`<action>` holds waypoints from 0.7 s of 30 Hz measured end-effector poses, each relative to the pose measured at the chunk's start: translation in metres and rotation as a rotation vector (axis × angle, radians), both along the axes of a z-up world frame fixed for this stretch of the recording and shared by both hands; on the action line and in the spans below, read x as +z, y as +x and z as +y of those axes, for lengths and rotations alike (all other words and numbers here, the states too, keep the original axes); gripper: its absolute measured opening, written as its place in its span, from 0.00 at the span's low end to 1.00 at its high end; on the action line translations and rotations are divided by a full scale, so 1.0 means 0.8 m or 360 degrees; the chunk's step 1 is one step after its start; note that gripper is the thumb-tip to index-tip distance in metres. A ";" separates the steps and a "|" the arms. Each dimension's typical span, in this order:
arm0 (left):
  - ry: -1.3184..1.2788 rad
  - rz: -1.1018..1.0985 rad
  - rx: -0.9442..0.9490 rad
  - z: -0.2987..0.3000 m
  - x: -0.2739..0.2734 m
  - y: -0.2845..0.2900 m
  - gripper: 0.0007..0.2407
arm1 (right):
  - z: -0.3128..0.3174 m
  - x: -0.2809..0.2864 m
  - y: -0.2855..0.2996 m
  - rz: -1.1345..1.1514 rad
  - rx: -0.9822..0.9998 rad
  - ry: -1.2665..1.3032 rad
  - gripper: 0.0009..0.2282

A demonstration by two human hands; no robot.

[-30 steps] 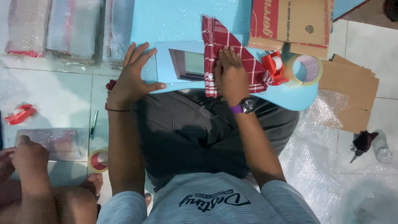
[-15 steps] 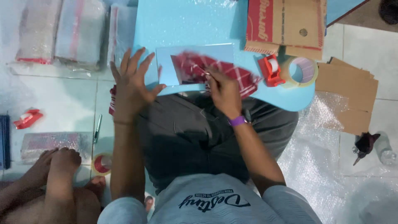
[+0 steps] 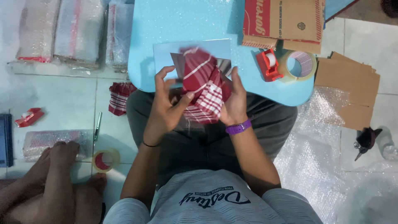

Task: Cleaning a mirror with a cloth and attaching it to a blue base

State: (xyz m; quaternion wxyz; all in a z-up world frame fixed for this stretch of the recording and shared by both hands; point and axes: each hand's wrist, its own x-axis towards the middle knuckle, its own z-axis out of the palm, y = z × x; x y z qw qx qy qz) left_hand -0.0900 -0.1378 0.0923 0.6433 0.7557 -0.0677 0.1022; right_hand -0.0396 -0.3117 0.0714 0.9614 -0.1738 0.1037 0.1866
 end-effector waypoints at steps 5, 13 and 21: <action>-0.0179 0.0127 -0.0179 0.022 -0.020 -0.002 0.22 | -0.009 -0.039 -0.008 -0.0334 0.0011 -0.0925 0.38; 0.0066 0.0239 -0.0210 0.019 0.015 -0.006 0.08 | -0.023 -0.008 -0.036 -0.0822 0.0468 -0.1755 0.41; 0.0001 0.0375 -0.0397 0.007 0.027 -0.017 0.14 | -0.041 0.021 -0.052 -0.0913 0.0449 -0.1887 0.47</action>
